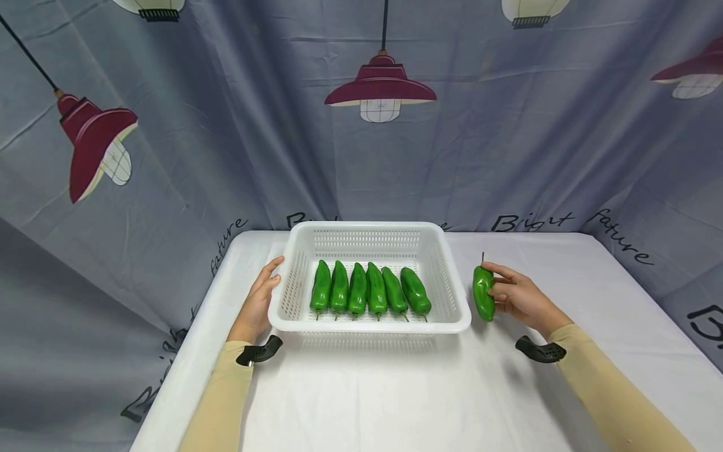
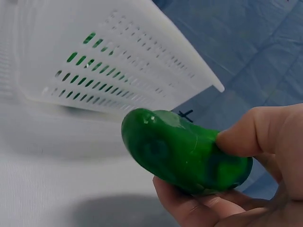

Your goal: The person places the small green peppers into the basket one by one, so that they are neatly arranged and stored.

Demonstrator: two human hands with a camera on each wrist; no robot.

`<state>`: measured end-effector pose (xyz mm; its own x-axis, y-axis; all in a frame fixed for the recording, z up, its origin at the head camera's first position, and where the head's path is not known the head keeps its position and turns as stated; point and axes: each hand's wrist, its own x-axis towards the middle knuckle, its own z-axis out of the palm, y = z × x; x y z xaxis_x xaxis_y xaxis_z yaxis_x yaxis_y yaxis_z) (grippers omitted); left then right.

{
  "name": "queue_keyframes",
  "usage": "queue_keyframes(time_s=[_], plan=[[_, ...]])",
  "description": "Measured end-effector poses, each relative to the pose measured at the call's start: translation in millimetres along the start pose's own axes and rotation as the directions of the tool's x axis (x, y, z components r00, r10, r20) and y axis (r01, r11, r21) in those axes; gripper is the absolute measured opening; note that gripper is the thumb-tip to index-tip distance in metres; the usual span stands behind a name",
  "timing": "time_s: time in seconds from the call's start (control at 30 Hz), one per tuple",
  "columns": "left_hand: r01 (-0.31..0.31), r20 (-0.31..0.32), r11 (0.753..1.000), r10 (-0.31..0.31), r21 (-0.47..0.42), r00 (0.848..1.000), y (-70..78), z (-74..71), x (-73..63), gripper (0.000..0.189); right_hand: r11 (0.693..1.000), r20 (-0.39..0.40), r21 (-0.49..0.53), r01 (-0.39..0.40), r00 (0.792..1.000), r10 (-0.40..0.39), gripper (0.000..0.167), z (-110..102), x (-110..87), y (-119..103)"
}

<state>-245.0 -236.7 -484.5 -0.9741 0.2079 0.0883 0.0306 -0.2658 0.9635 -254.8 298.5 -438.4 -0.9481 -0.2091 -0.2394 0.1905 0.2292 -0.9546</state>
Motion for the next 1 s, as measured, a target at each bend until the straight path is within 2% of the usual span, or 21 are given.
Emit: queue_keyframes(time_s=[0.3,0.7,1.0], plan=[[0.004,-0.01,1.0,-0.004,0.009,1.0,1.0,0.8,0.3,0.041,1.0,0.012,-0.008,0.013,1.0,-0.013,0.071,-1,-1.5,-11],[0.009,-0.013,1.0,-0.009,0.014,1.0,1.4,0.9,-0.6,0.04,0.996,0.056,0.076,0.045,0.997,-0.05,0.071,2,-1.4,-28],[0.005,-0.01,1.0,-0.005,0.009,1.0,0.1,1.5,-0.3,0.04,0.983,0.075,0.165,0.078,0.993,-0.091,0.056,10,-2.0,-43]])
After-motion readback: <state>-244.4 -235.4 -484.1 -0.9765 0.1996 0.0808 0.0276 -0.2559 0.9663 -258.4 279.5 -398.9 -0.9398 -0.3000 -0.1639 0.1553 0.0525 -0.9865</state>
